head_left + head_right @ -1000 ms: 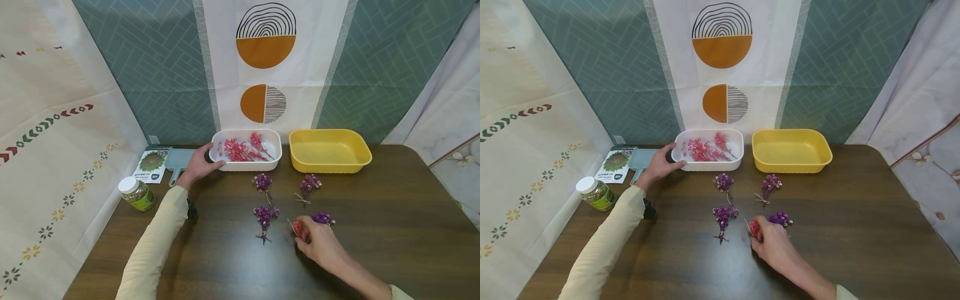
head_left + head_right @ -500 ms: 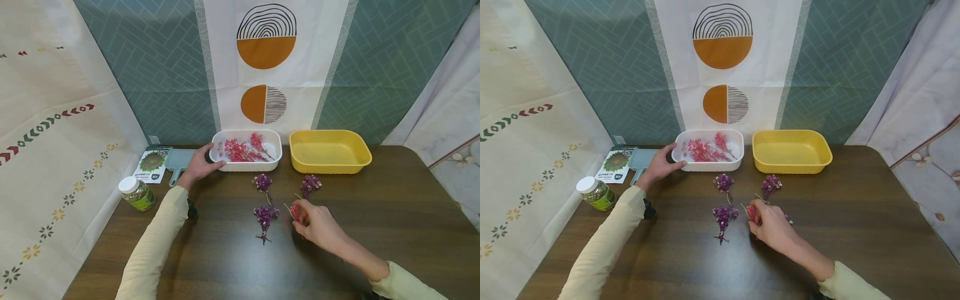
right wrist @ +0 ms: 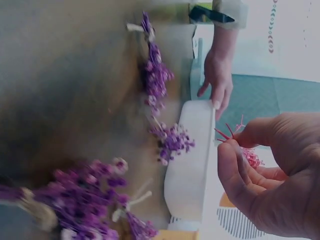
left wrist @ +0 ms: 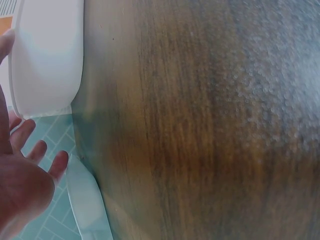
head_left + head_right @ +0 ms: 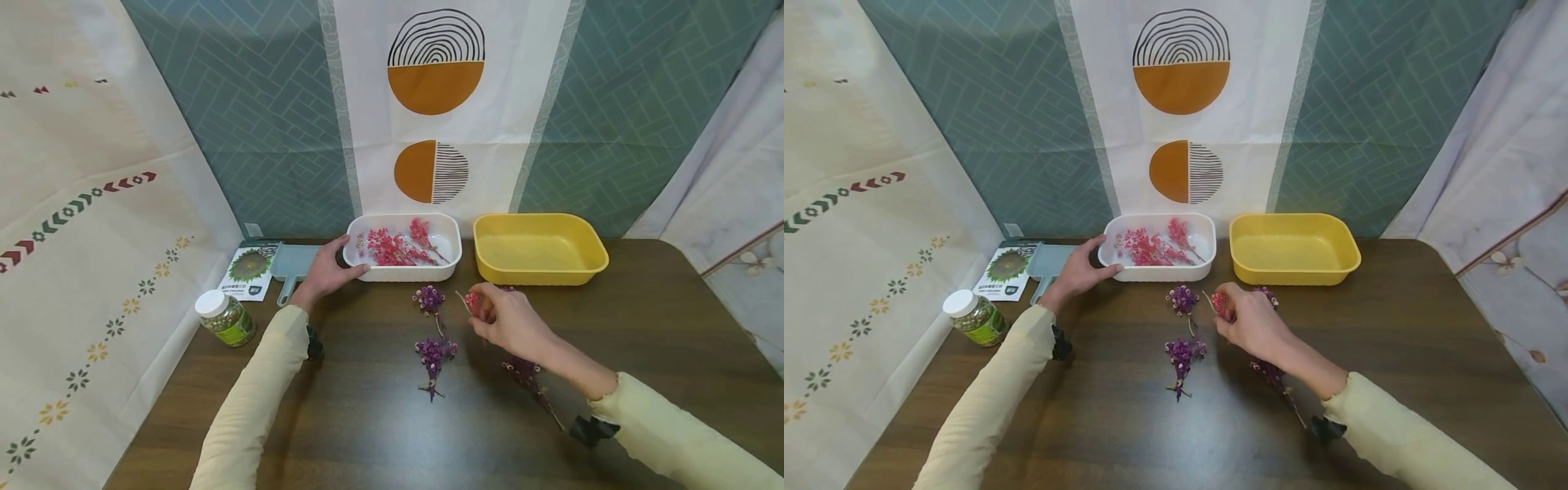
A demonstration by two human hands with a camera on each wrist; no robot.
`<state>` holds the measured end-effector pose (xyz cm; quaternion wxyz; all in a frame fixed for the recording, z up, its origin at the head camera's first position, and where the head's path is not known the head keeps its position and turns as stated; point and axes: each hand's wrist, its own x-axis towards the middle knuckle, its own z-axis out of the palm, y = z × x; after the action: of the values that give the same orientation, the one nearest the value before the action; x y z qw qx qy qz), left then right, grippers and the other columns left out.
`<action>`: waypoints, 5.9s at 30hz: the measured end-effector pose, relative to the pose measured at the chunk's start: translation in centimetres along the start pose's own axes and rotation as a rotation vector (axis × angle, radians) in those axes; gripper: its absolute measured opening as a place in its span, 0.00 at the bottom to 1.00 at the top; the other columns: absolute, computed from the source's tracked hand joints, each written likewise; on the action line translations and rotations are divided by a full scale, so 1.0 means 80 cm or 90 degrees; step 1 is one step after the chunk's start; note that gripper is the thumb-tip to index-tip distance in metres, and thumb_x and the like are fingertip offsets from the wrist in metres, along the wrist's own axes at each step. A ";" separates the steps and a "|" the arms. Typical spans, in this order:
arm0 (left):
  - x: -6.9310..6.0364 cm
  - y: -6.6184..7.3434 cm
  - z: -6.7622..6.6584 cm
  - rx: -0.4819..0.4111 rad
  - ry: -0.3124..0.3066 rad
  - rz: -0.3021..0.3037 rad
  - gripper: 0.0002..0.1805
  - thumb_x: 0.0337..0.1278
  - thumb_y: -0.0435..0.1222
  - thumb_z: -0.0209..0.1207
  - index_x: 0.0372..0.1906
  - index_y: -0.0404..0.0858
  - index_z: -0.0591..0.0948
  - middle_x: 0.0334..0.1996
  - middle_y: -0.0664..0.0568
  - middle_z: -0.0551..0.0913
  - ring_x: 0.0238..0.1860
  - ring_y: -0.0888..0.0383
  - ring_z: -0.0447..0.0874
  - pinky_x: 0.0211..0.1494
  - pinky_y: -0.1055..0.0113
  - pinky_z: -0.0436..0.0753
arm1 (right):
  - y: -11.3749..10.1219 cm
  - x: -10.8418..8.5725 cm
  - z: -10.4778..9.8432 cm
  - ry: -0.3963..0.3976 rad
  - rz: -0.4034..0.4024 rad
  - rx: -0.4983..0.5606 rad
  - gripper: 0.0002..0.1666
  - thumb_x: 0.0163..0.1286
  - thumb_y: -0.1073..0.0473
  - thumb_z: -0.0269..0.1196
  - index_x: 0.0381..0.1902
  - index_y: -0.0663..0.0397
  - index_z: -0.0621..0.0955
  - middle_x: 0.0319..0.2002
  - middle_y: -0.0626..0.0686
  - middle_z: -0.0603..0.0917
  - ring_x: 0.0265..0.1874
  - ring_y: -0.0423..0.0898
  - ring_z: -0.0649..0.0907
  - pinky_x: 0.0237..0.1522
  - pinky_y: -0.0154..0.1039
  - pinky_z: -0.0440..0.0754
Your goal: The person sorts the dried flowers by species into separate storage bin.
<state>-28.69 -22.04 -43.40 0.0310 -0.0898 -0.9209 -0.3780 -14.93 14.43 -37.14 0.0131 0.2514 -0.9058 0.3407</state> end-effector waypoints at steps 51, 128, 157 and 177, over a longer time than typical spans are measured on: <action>-0.006 0.008 0.000 0.016 -0.008 -0.021 0.51 0.53 0.52 0.70 0.77 0.36 0.61 0.72 0.39 0.65 0.71 0.43 0.62 0.71 0.46 0.61 | 0.018 0.176 -0.008 -0.024 0.049 -0.107 0.30 0.64 0.63 0.69 0.60 0.71 0.73 0.32 0.58 0.84 0.25 0.49 0.82 0.25 0.40 0.78; -0.008 0.001 0.010 -0.075 0.009 -0.028 0.50 0.54 0.48 0.72 0.77 0.38 0.59 0.69 0.39 0.69 0.64 0.44 0.70 0.67 0.47 0.68 | 0.087 0.128 -0.085 -0.005 0.106 -0.102 0.28 0.72 0.59 0.60 0.63 0.71 0.71 0.44 0.66 0.82 0.39 0.58 0.81 0.45 0.54 0.81; -0.011 -0.003 0.021 -0.134 0.038 -0.016 0.48 0.57 0.45 0.71 0.77 0.39 0.58 0.70 0.38 0.67 0.66 0.43 0.69 0.68 0.47 0.67 | 0.187 0.013 -0.161 0.092 0.156 -0.094 0.41 0.69 0.51 0.67 0.65 0.77 0.67 0.60 0.74 0.69 0.57 0.71 0.70 0.56 0.68 0.70; -0.009 0.002 0.013 -0.066 0.011 -0.004 0.48 0.57 0.47 0.70 0.77 0.40 0.58 0.76 0.40 0.57 0.70 0.42 0.63 0.71 0.44 0.61 | 0.241 -0.019 -0.161 0.067 0.245 -0.075 0.60 0.63 0.39 0.69 0.73 0.76 0.55 0.67 0.77 0.60 0.59 0.73 0.66 0.56 0.74 0.65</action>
<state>-27.92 -21.31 -44.11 0.0332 -0.0851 -0.9001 -0.4260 -24.47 35.48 -39.30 0.0098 0.0547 -0.9537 0.2957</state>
